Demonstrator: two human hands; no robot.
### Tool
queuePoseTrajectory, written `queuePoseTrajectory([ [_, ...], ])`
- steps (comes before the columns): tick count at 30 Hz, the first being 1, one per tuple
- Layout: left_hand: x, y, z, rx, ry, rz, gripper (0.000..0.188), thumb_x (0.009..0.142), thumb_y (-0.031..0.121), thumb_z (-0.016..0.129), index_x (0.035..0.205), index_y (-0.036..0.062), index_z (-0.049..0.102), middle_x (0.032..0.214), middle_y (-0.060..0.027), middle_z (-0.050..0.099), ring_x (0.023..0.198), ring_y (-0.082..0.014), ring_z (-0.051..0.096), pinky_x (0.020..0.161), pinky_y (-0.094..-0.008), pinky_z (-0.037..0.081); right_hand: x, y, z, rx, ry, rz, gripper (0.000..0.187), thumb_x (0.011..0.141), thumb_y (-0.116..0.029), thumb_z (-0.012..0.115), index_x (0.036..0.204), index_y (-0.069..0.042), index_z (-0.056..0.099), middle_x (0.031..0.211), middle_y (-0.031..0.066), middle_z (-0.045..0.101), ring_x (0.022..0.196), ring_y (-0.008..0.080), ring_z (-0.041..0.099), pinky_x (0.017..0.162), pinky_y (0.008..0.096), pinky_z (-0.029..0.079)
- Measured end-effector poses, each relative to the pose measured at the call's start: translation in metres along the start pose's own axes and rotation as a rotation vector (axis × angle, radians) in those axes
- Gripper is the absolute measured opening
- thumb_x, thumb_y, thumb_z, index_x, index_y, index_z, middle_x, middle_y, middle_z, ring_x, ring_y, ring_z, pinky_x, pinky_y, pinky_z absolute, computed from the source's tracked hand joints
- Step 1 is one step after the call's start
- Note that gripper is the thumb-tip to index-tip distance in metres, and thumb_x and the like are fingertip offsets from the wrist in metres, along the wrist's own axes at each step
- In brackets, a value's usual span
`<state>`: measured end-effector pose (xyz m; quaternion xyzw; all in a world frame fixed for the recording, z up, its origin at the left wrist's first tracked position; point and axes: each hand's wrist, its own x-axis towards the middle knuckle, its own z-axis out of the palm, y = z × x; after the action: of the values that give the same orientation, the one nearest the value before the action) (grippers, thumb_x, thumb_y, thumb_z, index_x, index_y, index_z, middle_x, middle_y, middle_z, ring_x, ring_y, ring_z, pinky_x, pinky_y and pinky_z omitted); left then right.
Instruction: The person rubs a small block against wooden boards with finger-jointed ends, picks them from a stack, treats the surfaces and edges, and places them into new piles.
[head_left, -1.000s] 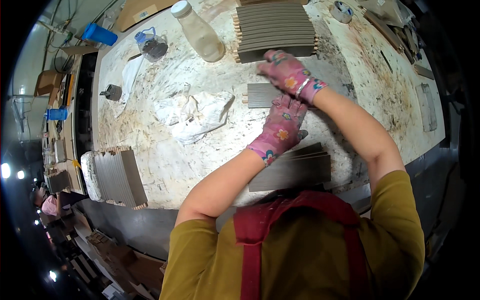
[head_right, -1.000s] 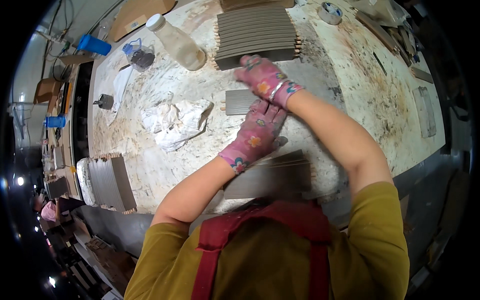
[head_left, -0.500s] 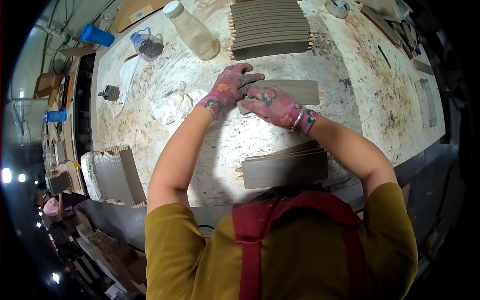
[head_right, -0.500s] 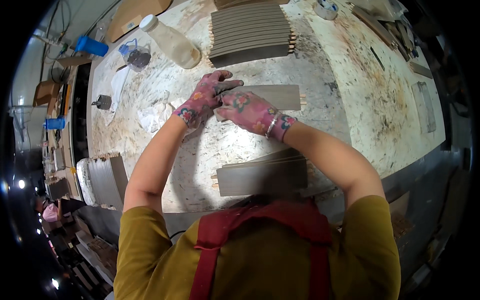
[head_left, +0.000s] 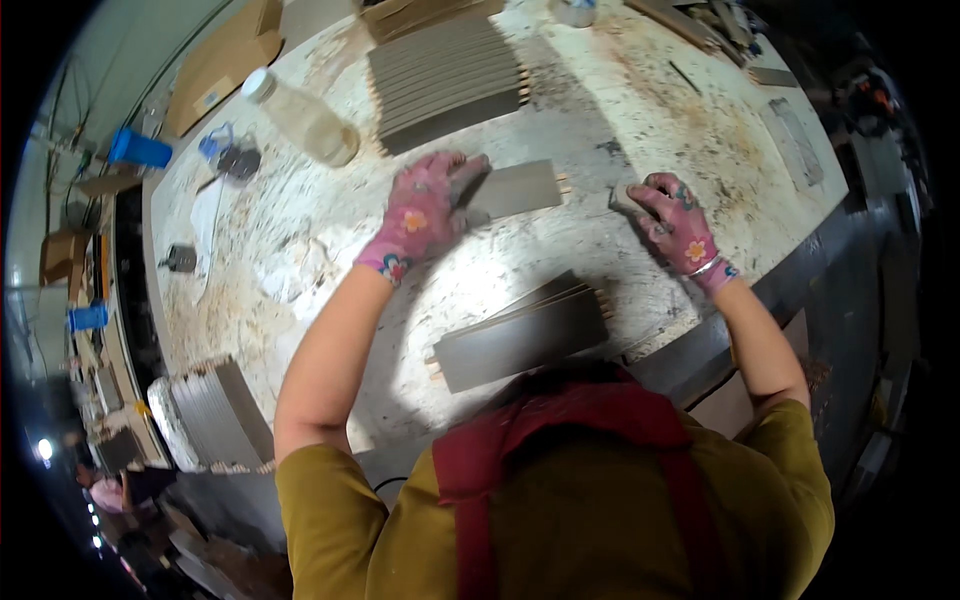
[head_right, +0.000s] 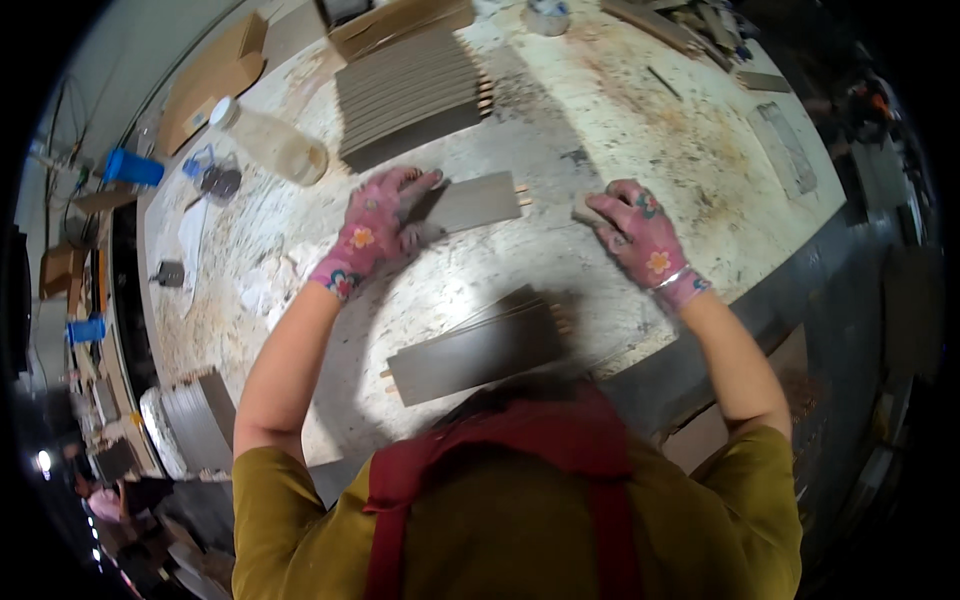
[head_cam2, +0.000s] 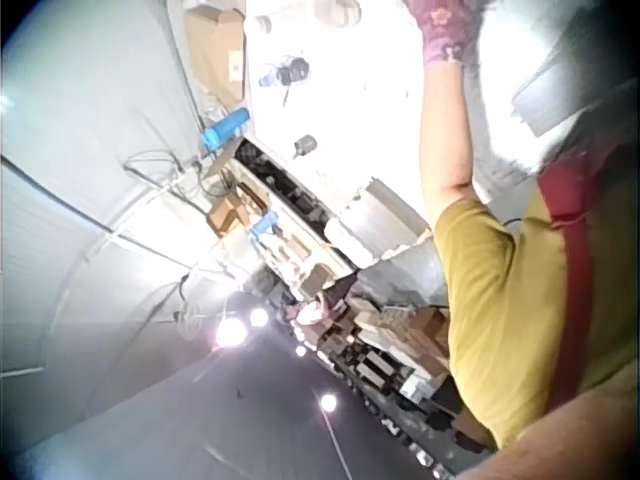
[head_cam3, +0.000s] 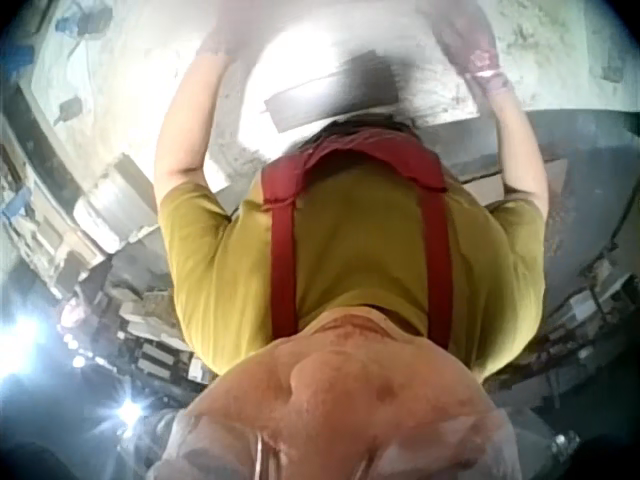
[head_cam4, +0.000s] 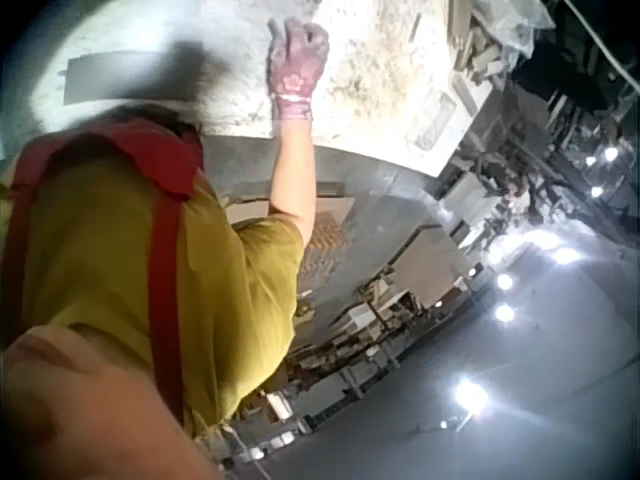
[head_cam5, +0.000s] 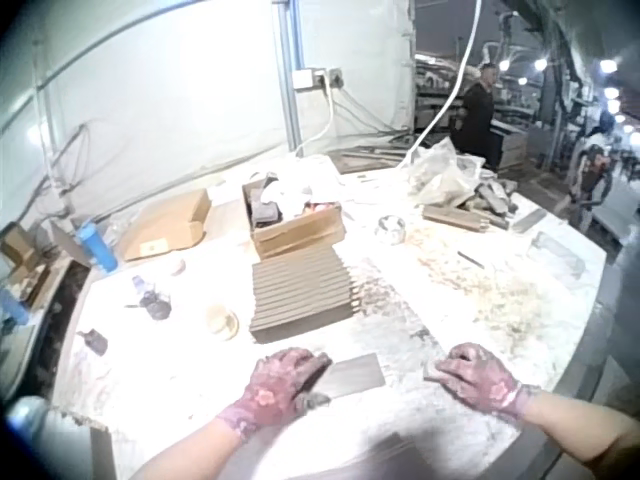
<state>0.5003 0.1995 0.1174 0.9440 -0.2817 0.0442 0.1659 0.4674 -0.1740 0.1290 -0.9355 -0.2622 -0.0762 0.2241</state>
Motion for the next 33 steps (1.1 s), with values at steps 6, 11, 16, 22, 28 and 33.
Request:
queuePoseTrajectory([
  [6,0.001,0.005,0.031,-0.079,-0.210,-0.094,0.080,0.070,0.036,0.082,0.140,0.0190,0.048,0.115,-0.0195,0.059,0.107,-0.0376,0.057,0.093,-0.0457,0.047,-0.052,-0.006,0.041,0.439,0.038,0.153,0.042,0.090,-0.016,0.063,0.131,-0.014,0.056,0.123,0.0127,0.053,0.116,0.0311,0.055,0.102,0.0403,0.046],
  [11,0.016,-0.002,-0.006,-0.552,-0.515,-0.287,0.062,0.086,0.043,0.065,0.137,0.0096,0.053,0.124,-0.0204,0.063,0.115,-0.0346,0.060,0.096,-0.0381,0.048,-0.060,-0.031,0.020,0.607,0.104,0.297,0.036,0.090,-0.020,0.068,0.123,-0.008,0.061,0.116,0.0116,0.055,0.111,0.0268,0.055,0.096,0.0346,0.045],
  [16,0.014,-0.025,0.021,-0.113,-0.190,-0.165,0.066,0.082,0.044,0.071,0.136,0.0104,0.052,0.106,-0.0175,0.068,0.102,-0.0385,0.064,0.086,-0.0443,0.051,-0.059,-0.040,0.022,0.712,0.132,0.391,0.037,0.090,-0.022,0.067,0.124,-0.009,0.062,0.116,0.0127,0.057,0.111,0.0278,0.057,0.097,0.0345,0.046],
  [22,0.023,-0.011,0.027,0.060,-0.110,-0.132,0.053,0.086,0.036,0.066,0.130,0.0100,0.055,0.104,-0.0166,0.068,0.097,-0.0377,0.064,0.081,-0.0479,0.050,-0.074,-0.050,0.043,0.649,0.120,0.356,0.037,0.090,-0.025,0.066,0.123,-0.010,0.062,0.114,0.0128,0.059,0.111,0.0287,0.057,0.098,0.0349,0.044],
  [28,-0.022,0.030,-0.039,-0.471,-0.018,-0.243,0.051,0.097,0.038,0.053,0.123,-0.0046,0.062,0.102,-0.0210,0.070,0.095,-0.0328,0.066,0.086,-0.0389,0.050,-0.084,-0.046,0.035,0.635,0.189,0.421,0.038,0.090,-0.027,0.068,0.123,-0.008,0.062,0.116,0.0120,0.059,0.112,0.0275,0.057,0.099,0.0353,0.045],
  [33,-0.112,0.039,-0.015,-0.652,-0.300,-0.421,0.058,0.099,0.042,0.055,0.139,0.0005,0.049,0.073,-0.0026,0.060,0.069,-0.0134,0.060,0.106,-0.0337,0.038,-0.081,-0.055,0.011,0.770,0.208,0.551,0.042,0.094,-0.026,0.064,0.130,-0.005,0.057,0.123,0.0128,0.058,0.113,0.0215,0.058,0.098,0.0332,0.046],
])
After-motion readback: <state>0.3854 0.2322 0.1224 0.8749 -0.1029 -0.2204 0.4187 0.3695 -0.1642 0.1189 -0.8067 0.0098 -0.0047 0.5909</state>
